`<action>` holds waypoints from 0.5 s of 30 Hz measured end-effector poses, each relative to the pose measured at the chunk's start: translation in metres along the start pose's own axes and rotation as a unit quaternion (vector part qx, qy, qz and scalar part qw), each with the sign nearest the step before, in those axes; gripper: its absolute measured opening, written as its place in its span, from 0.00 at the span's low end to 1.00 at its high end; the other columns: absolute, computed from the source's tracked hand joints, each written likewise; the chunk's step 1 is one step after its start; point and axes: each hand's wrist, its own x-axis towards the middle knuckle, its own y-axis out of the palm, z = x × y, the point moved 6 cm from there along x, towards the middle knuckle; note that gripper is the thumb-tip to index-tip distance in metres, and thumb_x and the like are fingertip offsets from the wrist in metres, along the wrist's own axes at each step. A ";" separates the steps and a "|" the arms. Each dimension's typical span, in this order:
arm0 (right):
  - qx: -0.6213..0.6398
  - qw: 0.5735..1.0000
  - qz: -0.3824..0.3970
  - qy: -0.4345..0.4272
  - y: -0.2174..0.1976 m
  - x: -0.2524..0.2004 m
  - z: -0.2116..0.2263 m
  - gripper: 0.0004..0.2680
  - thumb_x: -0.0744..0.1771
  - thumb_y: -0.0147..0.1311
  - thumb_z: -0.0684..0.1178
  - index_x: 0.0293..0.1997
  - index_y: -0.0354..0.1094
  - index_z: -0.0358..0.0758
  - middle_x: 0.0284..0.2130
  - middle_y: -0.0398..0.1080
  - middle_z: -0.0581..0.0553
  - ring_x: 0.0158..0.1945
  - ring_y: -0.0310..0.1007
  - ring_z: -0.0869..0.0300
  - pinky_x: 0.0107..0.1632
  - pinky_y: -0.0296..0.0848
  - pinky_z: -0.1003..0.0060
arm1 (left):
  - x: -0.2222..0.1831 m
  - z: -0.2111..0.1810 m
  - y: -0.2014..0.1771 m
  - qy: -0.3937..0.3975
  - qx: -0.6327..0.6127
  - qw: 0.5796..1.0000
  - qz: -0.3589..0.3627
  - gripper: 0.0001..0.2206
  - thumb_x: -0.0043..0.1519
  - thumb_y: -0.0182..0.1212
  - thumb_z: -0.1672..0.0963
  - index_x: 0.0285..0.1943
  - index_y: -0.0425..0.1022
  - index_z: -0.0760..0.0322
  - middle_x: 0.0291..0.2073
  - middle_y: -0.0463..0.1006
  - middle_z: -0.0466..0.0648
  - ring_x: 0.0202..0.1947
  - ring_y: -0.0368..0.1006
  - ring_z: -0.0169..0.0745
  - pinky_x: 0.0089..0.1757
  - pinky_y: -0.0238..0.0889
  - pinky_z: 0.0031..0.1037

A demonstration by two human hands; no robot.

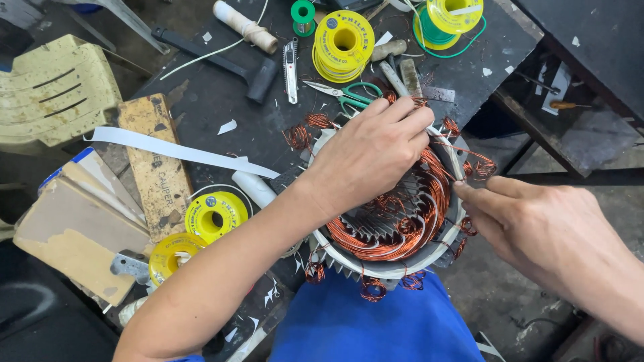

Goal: The person is insulating and securing the copper windings of a motor stator by applying tape and tying them with twine.

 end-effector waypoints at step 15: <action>0.239 0.967 0.086 -0.015 0.006 0.016 -0.012 0.15 0.66 0.58 0.57 0.59 0.77 0.55 0.47 0.86 0.57 0.49 0.86 0.53 0.50 0.79 0.54 | 0.013 -0.026 -0.004 -0.186 0.040 0.981 0.037 0.26 0.54 0.73 0.35 0.40 0.85 0.53 0.43 0.73 0.41 0.47 0.69 0.45 0.43 0.62 0.37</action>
